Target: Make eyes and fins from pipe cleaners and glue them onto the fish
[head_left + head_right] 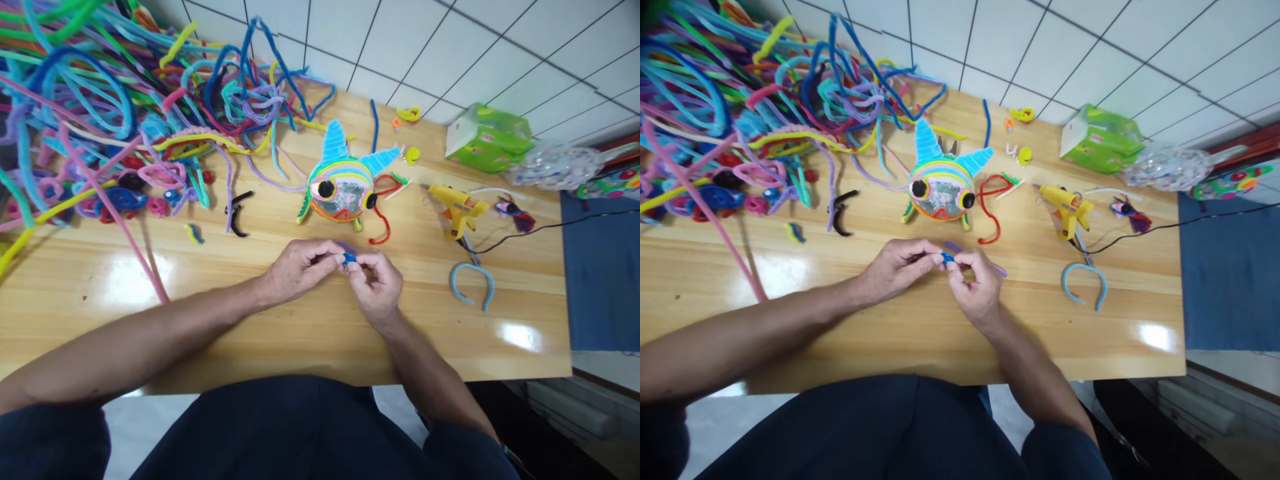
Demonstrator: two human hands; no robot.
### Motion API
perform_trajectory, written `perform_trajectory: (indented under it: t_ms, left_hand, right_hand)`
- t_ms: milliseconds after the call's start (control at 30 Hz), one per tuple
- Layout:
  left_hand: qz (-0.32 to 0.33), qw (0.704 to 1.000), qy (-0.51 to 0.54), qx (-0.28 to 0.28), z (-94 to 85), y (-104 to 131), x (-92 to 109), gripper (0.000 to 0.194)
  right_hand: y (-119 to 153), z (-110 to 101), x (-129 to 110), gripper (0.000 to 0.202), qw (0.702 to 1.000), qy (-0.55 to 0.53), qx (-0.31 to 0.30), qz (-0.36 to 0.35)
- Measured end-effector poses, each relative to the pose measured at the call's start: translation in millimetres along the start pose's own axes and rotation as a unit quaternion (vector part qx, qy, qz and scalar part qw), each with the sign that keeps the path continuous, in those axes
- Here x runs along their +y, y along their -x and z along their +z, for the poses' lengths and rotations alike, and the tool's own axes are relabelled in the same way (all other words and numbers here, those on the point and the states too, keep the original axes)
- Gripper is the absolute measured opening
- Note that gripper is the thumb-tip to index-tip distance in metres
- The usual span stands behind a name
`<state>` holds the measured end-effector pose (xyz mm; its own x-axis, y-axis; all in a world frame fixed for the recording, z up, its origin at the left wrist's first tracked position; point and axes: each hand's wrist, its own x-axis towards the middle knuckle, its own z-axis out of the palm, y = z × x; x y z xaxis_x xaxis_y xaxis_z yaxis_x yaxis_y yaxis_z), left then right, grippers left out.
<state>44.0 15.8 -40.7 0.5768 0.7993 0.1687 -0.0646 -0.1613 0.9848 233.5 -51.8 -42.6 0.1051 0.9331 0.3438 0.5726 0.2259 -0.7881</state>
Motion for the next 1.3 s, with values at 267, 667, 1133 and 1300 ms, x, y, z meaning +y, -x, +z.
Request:
perform_trajectory:
  t_ms: [267,667,1133,1300]
  left_hand:
    - [-0.008,1.000,0.003,-0.009,-1.4,-0.9,0.7,0.021]
    - [-0.002,1.000,-0.001,-0.006,-0.9,-1.3,-0.4,0.019]
    - [-0.008,1.000,0.002,-0.007,-0.8,-1.4,-0.4,0.021]
    - [-0.001,1.000,0.008,-0.006,-1.0,-1.6,-0.9,0.019]
  right_hand:
    - [2.8,1.2,5.3,0.005,1.000,-0.016,-0.001,0.025]
    - [0.2,0.9,4.2,0.006,1.000,-0.013,0.000,0.014]
    - [1.7,2.3,6.4,0.006,0.999,-0.024,-0.004,0.029]
    - [2.0,2.6,7.2,0.006,0.999,-0.030,-0.005,0.025]
